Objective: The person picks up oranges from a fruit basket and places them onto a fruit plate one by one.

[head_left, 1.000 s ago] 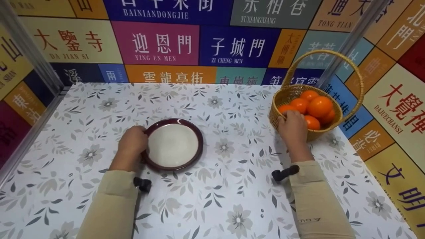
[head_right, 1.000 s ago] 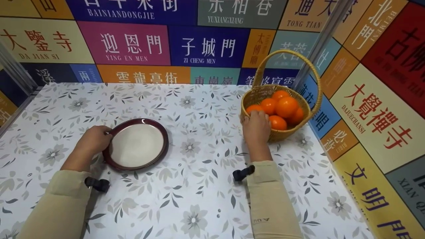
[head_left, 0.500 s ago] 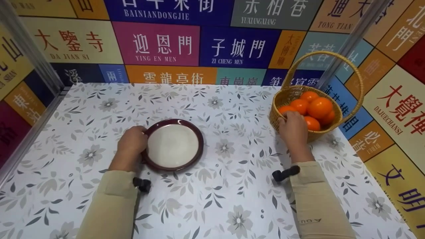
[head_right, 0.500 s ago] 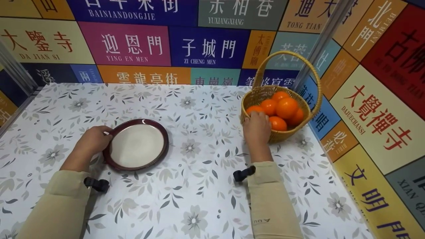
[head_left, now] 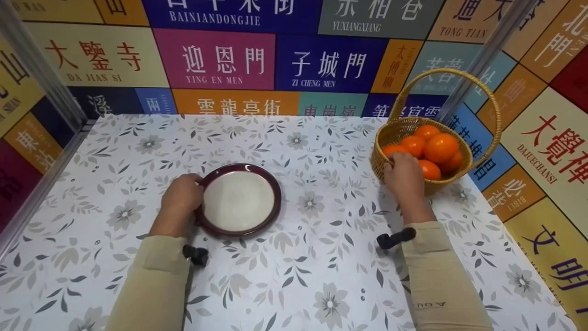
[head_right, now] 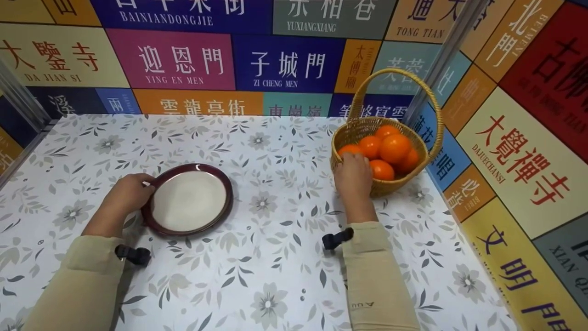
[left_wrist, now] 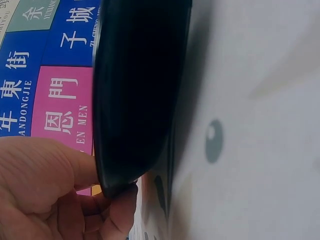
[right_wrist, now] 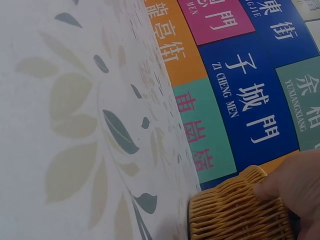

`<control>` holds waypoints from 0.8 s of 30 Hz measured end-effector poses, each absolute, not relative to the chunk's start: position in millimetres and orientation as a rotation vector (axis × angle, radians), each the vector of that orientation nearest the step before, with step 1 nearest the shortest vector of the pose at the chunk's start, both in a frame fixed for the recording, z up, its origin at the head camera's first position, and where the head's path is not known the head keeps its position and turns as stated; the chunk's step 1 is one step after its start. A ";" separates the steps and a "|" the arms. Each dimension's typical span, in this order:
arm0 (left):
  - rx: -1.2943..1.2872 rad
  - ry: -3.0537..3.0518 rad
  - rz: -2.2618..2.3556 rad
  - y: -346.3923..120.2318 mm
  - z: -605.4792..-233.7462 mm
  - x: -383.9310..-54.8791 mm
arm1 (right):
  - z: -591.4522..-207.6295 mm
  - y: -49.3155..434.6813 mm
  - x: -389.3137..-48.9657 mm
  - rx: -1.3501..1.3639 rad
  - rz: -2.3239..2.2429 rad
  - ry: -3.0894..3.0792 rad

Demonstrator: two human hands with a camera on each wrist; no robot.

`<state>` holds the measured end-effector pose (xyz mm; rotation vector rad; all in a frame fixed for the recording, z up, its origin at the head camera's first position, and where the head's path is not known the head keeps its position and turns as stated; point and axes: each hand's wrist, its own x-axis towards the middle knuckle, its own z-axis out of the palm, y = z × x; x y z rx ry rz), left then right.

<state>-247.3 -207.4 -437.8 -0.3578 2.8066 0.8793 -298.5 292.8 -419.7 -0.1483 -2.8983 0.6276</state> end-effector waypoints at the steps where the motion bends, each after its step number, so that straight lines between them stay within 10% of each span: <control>1: -0.359 2.807 0.881 -207.4 -437.7 -247.4 | -418.7 292.5 -298.0 -0.142 0.629 -2.905; 24: -0.371 2.780 0.916 -207.2 -436.2 -246.7 | -398.8 283.3 -286.7 -0.048 0.622 -3.018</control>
